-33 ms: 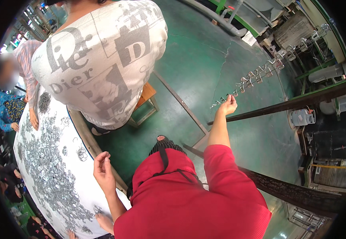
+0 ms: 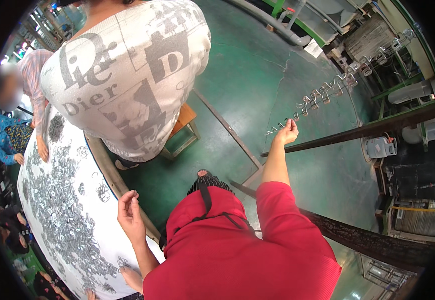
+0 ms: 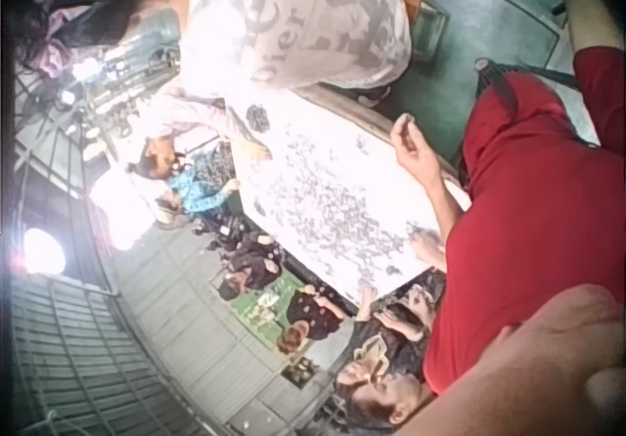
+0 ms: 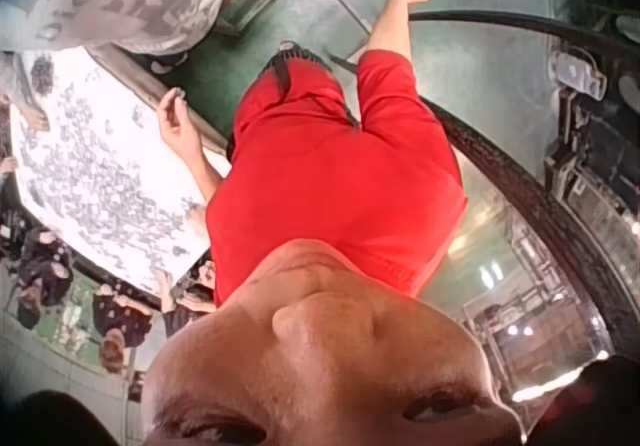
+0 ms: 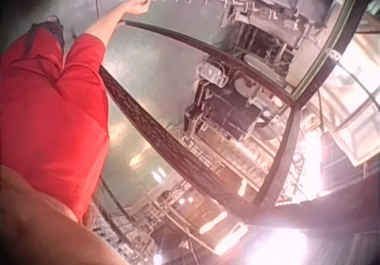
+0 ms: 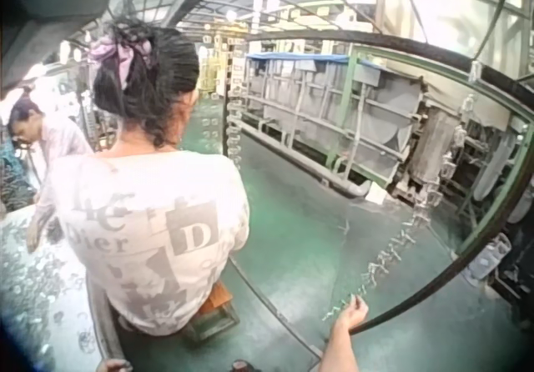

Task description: The person repeatedly picks small metal clips from a large white table and links them together by hand, forming a chain. The person occasionally lifts the growing chain to check its length and continues adding clips. Other people at the table perform the same task.

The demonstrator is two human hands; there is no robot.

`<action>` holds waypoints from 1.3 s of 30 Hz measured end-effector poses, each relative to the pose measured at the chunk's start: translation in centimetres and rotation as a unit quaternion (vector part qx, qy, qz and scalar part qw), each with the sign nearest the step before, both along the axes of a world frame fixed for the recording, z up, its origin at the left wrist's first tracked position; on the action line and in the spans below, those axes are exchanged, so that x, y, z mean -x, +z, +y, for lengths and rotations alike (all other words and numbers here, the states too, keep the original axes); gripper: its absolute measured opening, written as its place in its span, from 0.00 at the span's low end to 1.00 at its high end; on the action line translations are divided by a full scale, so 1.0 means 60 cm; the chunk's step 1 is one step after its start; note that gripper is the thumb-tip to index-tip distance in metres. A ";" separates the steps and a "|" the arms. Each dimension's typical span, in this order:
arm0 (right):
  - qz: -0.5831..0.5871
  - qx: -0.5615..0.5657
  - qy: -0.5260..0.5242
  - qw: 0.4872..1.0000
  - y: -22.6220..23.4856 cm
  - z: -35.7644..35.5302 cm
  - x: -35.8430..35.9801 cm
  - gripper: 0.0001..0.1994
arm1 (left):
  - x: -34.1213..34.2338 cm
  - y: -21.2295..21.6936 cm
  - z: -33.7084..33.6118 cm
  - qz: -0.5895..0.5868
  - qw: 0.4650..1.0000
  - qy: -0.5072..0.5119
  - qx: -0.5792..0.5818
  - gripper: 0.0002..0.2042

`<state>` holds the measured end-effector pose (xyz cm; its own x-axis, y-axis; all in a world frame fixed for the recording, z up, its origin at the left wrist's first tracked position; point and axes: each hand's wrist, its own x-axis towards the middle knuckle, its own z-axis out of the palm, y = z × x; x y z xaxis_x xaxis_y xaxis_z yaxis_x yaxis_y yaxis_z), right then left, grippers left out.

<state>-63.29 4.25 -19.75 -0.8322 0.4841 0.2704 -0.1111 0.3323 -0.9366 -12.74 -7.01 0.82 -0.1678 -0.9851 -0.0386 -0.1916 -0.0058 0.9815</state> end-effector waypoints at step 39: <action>0.029 0.055 0.172 0.983 0.020 0.024 -0.193 0.08 | -0.128 -0.064 0.135 0.042 0.998 0.046 0.011 0.08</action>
<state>-51.73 5.66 -18.56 -0.9366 0.2061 0.2833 -0.2529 0.1620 -0.9538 -5.08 1.07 -3.00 -0.0792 -0.9968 -0.0073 -0.1084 0.0013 0.9941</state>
